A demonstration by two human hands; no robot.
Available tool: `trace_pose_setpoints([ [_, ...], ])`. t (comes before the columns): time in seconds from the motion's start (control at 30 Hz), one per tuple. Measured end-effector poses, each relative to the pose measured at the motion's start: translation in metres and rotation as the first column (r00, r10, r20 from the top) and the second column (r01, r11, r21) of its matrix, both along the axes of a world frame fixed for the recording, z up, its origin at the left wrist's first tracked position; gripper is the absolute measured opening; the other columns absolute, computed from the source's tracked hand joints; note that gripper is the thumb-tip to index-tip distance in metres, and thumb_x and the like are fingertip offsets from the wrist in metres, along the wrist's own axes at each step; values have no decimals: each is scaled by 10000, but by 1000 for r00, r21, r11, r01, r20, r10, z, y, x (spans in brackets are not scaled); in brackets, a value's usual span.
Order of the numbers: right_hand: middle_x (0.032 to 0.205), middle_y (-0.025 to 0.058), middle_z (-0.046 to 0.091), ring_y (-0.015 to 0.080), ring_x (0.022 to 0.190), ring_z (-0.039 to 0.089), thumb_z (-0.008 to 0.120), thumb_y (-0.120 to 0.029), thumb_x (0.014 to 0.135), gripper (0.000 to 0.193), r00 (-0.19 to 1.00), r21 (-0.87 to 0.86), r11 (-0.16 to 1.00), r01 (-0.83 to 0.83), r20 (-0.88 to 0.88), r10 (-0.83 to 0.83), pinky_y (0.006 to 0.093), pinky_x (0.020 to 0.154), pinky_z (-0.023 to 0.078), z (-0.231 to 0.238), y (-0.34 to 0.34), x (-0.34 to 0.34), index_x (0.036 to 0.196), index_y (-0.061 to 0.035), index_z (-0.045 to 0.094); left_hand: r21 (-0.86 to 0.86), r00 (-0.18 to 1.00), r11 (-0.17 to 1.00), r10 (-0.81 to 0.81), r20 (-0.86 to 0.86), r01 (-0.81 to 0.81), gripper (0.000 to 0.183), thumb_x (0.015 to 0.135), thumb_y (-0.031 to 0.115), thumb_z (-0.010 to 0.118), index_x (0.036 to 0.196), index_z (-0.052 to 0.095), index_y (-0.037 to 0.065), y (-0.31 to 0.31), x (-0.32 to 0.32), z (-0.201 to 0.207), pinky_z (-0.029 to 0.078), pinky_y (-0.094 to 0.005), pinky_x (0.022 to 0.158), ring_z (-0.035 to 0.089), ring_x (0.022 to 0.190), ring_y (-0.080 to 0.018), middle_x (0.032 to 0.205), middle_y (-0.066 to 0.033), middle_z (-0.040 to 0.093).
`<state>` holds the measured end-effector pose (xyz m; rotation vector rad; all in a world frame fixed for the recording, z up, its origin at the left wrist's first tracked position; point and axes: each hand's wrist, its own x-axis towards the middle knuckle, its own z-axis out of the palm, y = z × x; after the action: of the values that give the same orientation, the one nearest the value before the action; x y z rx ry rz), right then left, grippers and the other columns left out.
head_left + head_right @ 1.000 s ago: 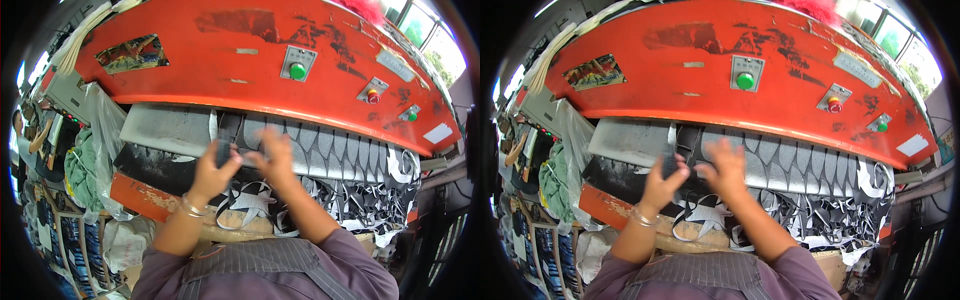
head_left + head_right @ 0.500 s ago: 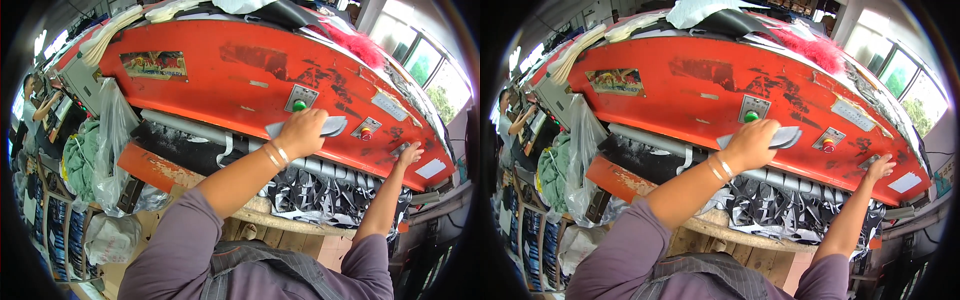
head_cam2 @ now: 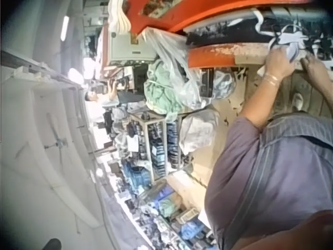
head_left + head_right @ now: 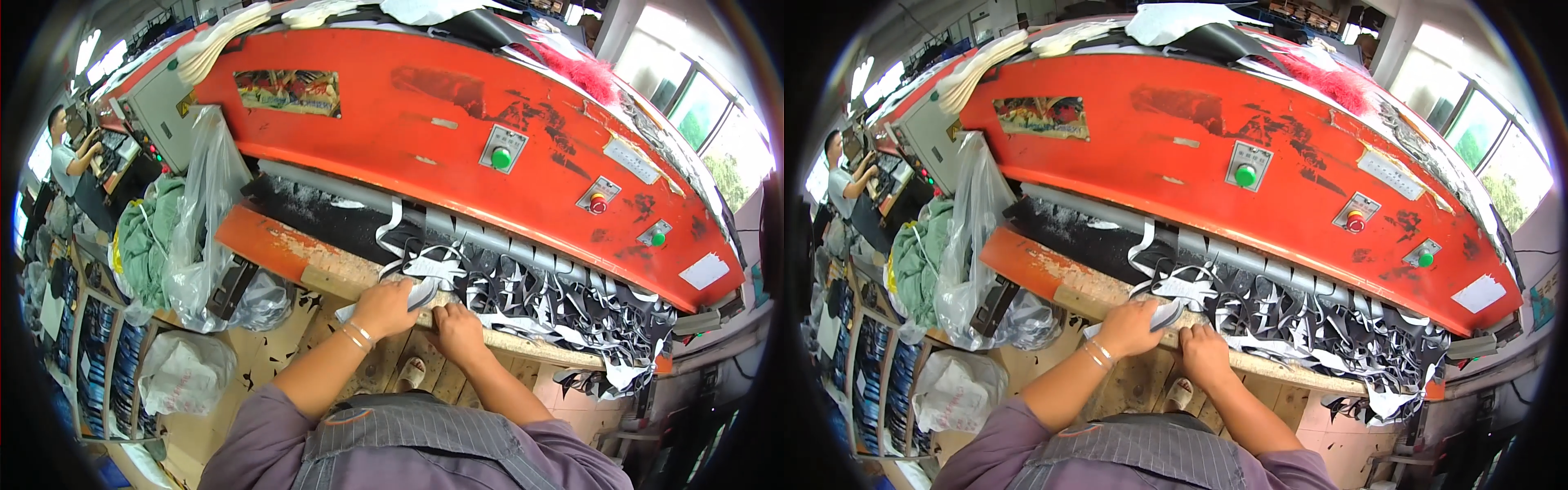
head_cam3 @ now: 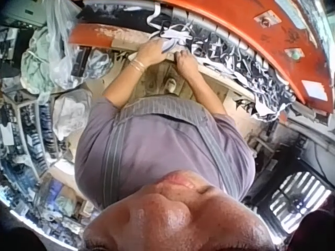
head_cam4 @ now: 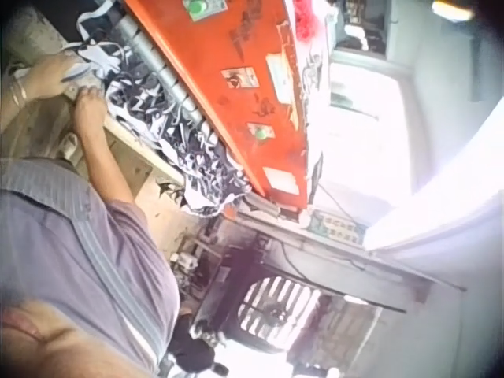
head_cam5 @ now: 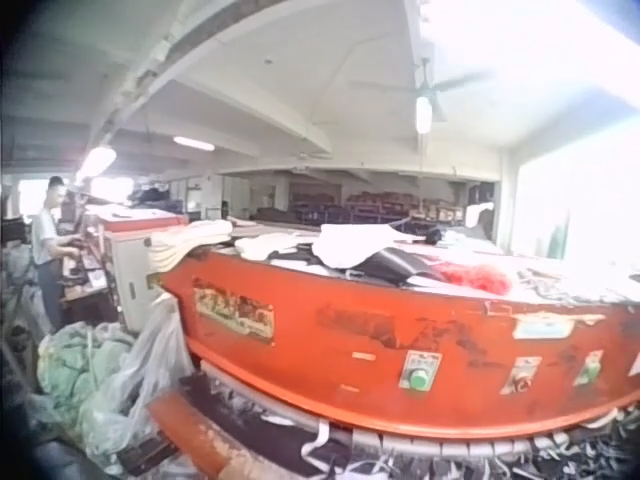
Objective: The person is using a hydraulic clicker press to cut out shoe upper components from large leather sheets using metal dies.
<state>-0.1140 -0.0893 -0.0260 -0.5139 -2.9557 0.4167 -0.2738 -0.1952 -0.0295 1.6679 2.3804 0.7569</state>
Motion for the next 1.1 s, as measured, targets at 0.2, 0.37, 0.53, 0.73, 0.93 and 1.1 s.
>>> trace_pose_setpoints([
  [0.2, 871, 123, 630, 277, 843, 634, 800, -339, 633, 404, 994, 100, 994, 49, 89, -58, 362, 709, 522, 10, -2, 2, 862, -56, 623, -47, 997, 995, 83, 0, -83, 368, 740, 330, 632, 935, 568, 24, 1, 8, 7, 509, -478, 693, 639, 779, -374, 807, -204, 654],
  [0.37, 836, 139, 676, 291, 815, 662, 730, -391, 724, 368, 942, -173, 982, -74, 311, 126, 410, 718, 521, 41, 19, -2, 909, -76, 682, -162, 993, 987, 11, 118, 8, 412, 746, 377, 622, 965, 577, 31, -10, 0, 3, 508, -488, 700, 640, 773, -389, 798, -205, 652],
  [0.53, 869, 179, 693, 326, 817, 674, 625, -346, 868, 356, 975, -476, 857, 197, 1, -223, 376, 716, 519, 53, 55, -58, 1034, -34, 671, -127, 943, 991, 68, 326, -27, 422, 780, 325, 622, 1027, 495, 8, -20, -11, 19, 496, -480, 788, 624, 886, -408, 999, -232, 640],
  [0.73, 1219, 345, 478, 459, 1055, 580, 575, -690, 773, 866, 888, -174, 874, 453, 172, -426, 477, 887, 479, 33, 37, -183, 1343, -73, 366, 69, 996, 994, 82, -29, -80, 499, 644, 163, 718, 1058, 488, 3, -13, -26, -21, 486, -437, 838, 540, 1056, -338, 1338, -213, 469],
  [0.93, 1215, 287, 442, 363, 901, 619, 715, -236, 701, 772, 834, -517, 733, 443, -62, -548, 431, 846, 504, -15, 70, -149, 1315, -11, 305, -108, 999, 994, -3, 48, 8, 514, 678, 194, 715, 1109, 500, 14, -19, -14, -29, 476, -469, 823, 548, 1056, -348, 1453, -175, 373],
  [1.1, 1140, 96, 543, 199, 1015, 556, 710, -84, 747, 716, 957, -987, 149, -55, -95, -275, 332, 848, 481, 10, 66, -78, 1367, -23, 358, 262, 861, 897, 206, 465, -356, 518, 814, 249, 686, 1210, 493, -24, -34, -30, -26, 455, -423, 882, 572, 1028, -352, 1116, -232, 571],
])
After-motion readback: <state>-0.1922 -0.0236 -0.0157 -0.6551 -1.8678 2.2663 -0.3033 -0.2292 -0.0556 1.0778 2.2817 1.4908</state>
